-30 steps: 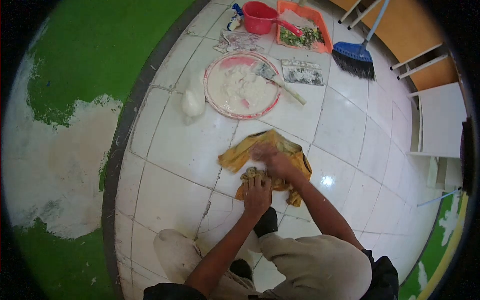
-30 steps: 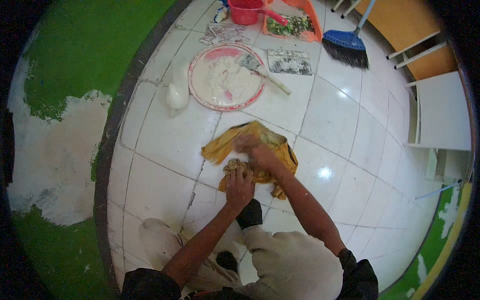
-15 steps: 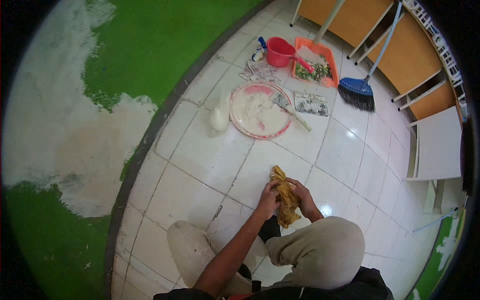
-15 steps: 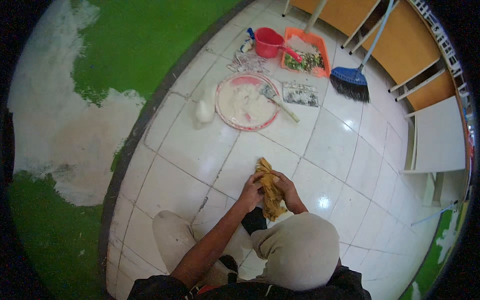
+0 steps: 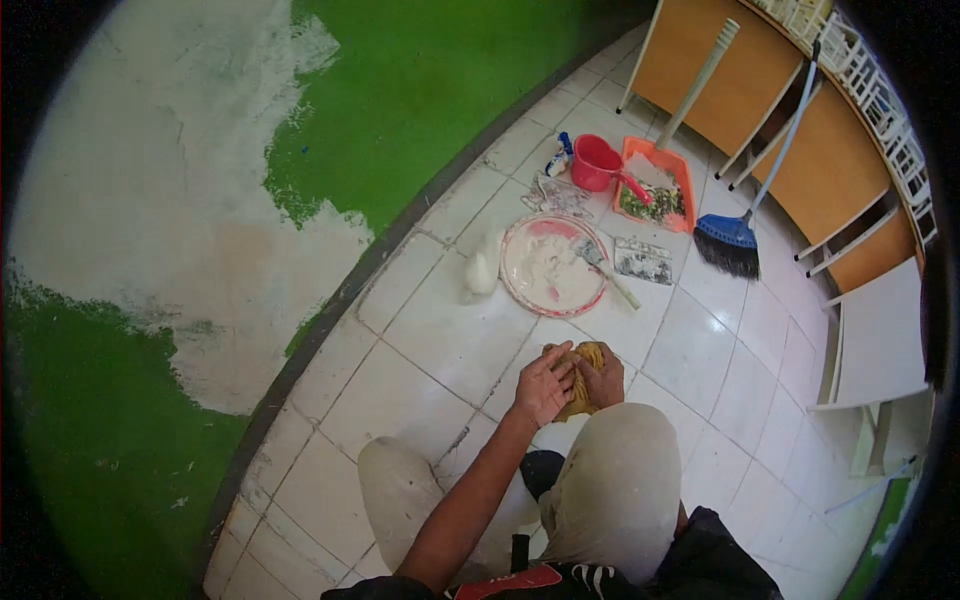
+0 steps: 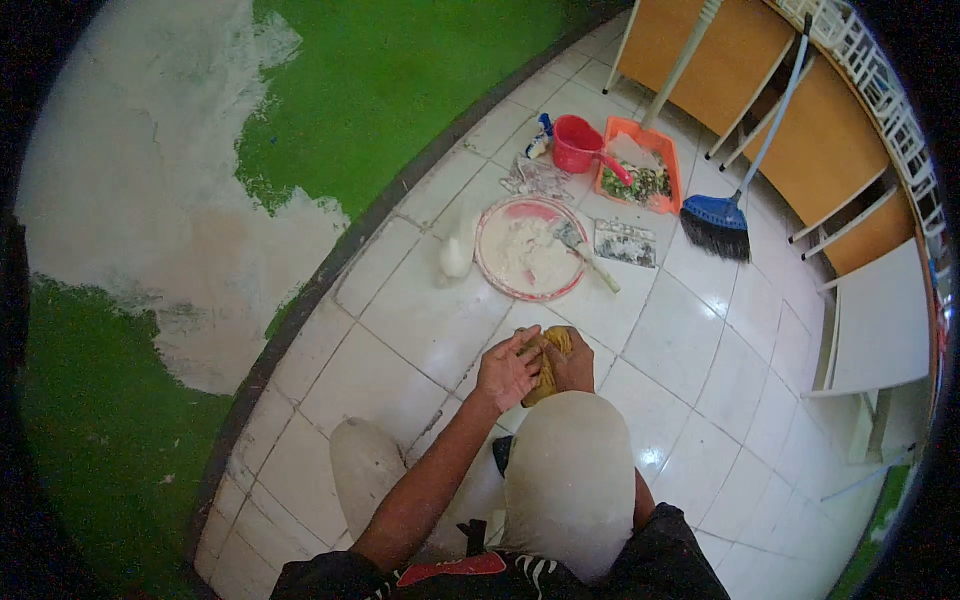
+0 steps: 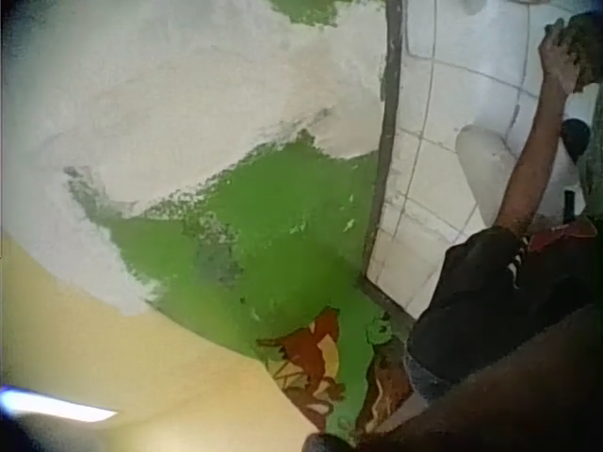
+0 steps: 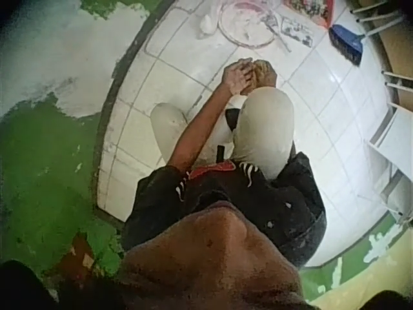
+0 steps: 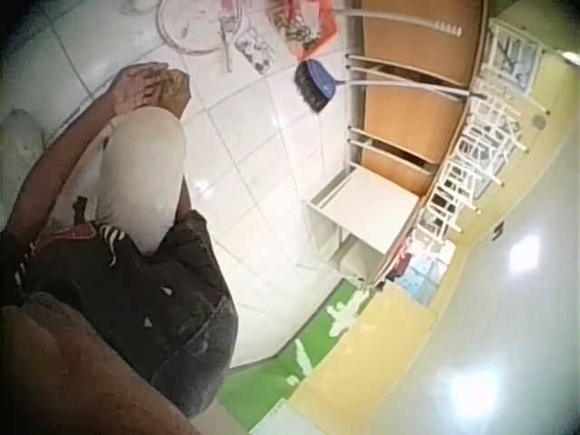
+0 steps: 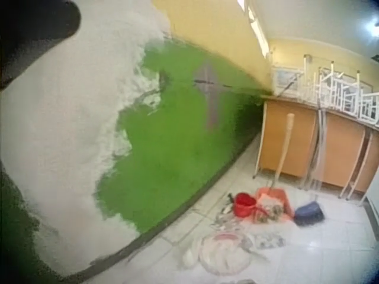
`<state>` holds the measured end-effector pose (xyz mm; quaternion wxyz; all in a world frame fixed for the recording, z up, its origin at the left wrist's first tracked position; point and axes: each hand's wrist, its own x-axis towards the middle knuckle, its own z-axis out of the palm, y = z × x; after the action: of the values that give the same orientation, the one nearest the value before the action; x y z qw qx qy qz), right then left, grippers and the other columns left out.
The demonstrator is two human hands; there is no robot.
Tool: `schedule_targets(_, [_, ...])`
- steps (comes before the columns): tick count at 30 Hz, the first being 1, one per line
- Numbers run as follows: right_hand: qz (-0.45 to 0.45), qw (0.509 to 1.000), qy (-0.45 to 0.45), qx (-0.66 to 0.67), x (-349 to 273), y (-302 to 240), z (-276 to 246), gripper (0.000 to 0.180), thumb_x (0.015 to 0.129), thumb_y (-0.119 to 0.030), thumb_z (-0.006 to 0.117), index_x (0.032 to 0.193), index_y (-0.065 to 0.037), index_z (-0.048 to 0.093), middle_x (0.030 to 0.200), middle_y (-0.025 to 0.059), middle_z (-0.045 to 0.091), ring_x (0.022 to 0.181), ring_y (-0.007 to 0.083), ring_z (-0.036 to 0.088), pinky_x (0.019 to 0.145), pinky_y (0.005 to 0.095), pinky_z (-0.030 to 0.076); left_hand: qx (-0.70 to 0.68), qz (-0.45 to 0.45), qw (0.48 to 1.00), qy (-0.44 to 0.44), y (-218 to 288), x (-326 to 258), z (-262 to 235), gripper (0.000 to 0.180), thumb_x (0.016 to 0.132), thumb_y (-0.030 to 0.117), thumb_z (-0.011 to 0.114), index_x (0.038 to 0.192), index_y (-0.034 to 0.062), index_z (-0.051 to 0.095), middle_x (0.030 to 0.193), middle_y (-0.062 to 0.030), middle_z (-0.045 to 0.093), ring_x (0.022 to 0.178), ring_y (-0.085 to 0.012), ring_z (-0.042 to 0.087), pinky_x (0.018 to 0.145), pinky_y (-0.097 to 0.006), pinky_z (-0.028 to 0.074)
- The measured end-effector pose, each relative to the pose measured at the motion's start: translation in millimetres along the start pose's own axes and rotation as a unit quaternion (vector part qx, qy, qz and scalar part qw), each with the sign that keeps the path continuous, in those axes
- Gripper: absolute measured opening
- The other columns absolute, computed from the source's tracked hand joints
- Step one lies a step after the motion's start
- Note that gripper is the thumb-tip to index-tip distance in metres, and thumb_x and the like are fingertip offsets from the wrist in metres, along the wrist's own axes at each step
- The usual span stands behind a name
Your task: The recorder mixes putty in a bowl and applies it to a damaged wall using a putty knife to repair it.
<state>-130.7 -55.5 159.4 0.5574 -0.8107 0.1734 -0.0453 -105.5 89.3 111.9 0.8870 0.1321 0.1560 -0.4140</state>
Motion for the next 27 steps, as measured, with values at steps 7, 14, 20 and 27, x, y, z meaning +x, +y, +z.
schedule_targets(7, [-0.05, 0.966, 0.096, -0.235, 31, 109, -67, 0.034, 0.081, -0.027, 0.073, 0.106, -0.006, 0.066, 0.088, 0.0123, 0.071, 0.08, 0.0292, 0.068, 0.075, 0.0374, 0.053, 0.111, 0.006, 0.992, -0.056, 52, -59, -26, 0.06, 0.095, 0.037, 0.048, 0.147, 0.0108, 0.034, 0.151, -0.0117, 0.035, 0.133, -0.0393, 0.041, 0.105, -0.058, 0.039])
schedule_targets(14, [0.052, 0.862, 0.071, -0.5, 58, 114, -66, 0.032, 0.073, -0.026, 0.073, 0.102, -0.011, 0.074, 0.14, 0.0212, 0.045, 0.122, 0.0383, 0.046, 0.1, 0.0461, 0.042, 0.111, 0.141, 0.979, 0.098, 125, -117, -50, 0.059, 0.094, 0.035, 0.049, 0.146, 0.009, 0.036, 0.147, -0.0178, 0.038, 0.133, -0.0404, 0.042, 0.105, -0.06, 0.039])
schedule_targets(20, [-0.087, 0.909, 0.169, -0.371, 156, 102, -72, 0.045, 0.072, -0.01, 0.073, 0.117, -0.008, 0.066, 0.137, 0.0202, 0.049, 0.124, 0.0385, 0.045, 0.105, 0.0477, 0.035, 0.14, 0.143, 0.977, 0.079, 132, -99, -50, 0.058, 0.094, 0.034, 0.05, 0.145, 0.008, 0.037, 0.145, -0.0177, 0.041, 0.131, -0.038, 0.045, 0.104, -0.057, 0.041])
schedule_targets(27, [0.089, 0.991, 0.051, -0.086, 169, 115, -65, 0.019, 0.085, -0.015, 0.062, 0.091, 0.0, 0.071, 0.067, 0.0138, 0.067, 0.053, 0.0232, 0.066, 0.048, 0.0372, 0.053, 0.263, 0.112, 0.926, 0.246, 115, -35, -42, 0.043, 0.094, 0.026, 0.056, 0.131, 0.0044, 0.048, 0.131, -0.0144, 0.054, 0.118, -0.0308, 0.055, 0.093, -0.047, 0.052])
